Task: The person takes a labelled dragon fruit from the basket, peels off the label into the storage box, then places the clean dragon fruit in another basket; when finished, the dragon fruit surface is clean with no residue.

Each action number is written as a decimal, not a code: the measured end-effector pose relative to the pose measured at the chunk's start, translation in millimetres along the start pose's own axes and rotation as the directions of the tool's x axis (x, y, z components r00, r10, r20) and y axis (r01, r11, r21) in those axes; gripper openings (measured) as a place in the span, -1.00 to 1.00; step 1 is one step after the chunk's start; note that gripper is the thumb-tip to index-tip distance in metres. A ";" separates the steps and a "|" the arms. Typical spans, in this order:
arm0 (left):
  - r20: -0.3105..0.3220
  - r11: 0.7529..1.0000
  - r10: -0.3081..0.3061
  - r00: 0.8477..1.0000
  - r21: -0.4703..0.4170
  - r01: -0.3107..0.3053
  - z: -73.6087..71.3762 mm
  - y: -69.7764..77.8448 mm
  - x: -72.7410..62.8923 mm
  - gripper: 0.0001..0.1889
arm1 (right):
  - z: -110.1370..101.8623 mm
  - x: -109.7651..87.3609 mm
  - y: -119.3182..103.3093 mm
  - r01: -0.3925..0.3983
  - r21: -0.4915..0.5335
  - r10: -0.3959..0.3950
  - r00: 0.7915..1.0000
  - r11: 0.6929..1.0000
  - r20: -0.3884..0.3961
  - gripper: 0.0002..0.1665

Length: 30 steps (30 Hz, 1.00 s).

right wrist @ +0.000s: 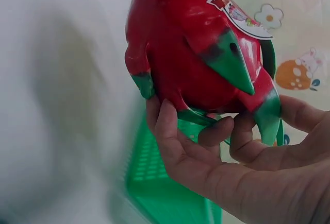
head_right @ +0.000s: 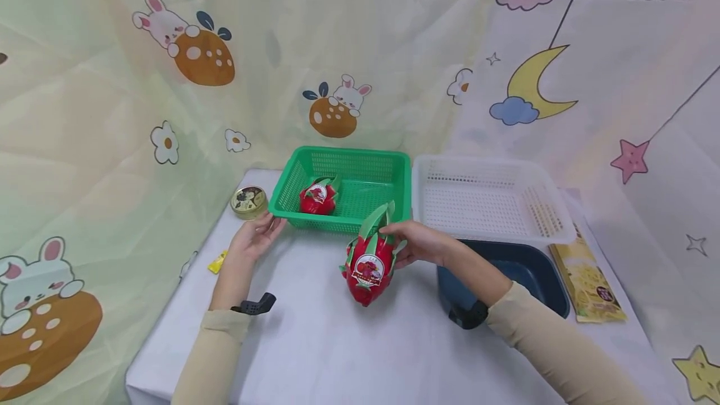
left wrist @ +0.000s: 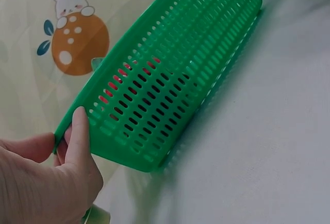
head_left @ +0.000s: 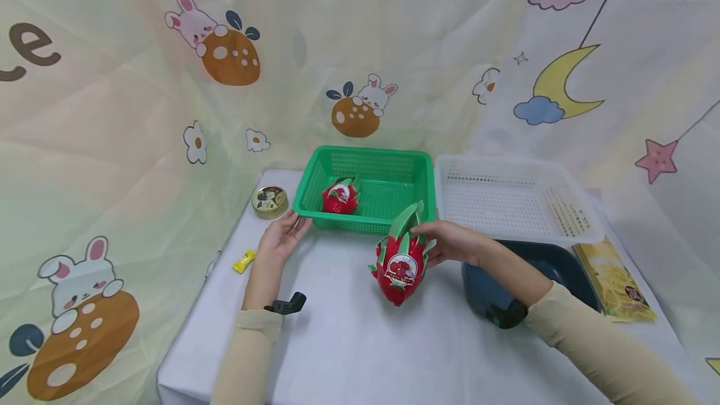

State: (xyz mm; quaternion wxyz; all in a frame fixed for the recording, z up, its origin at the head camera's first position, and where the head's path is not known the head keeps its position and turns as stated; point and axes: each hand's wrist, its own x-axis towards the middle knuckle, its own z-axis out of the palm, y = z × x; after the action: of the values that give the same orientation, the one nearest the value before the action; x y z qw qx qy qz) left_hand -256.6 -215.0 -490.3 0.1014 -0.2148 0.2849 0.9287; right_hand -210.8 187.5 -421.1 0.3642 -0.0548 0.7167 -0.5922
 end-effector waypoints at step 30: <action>-0.074 0.999 -0.014 0.997 -0.034 0.012 2.8 -1.0 -1.3 -0.66 | 13.7 23.4 49.3 -0.127 0.011 0.127 0.992 0.992 -0.011 -0.59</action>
State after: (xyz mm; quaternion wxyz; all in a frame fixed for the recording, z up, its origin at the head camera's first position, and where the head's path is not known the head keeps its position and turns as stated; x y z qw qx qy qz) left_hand -256.1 -212.7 -488.2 0.0931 -0.2529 0.2712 0.9240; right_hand -202.4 178.9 -476.1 0.3970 -0.0038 0.7180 -0.5718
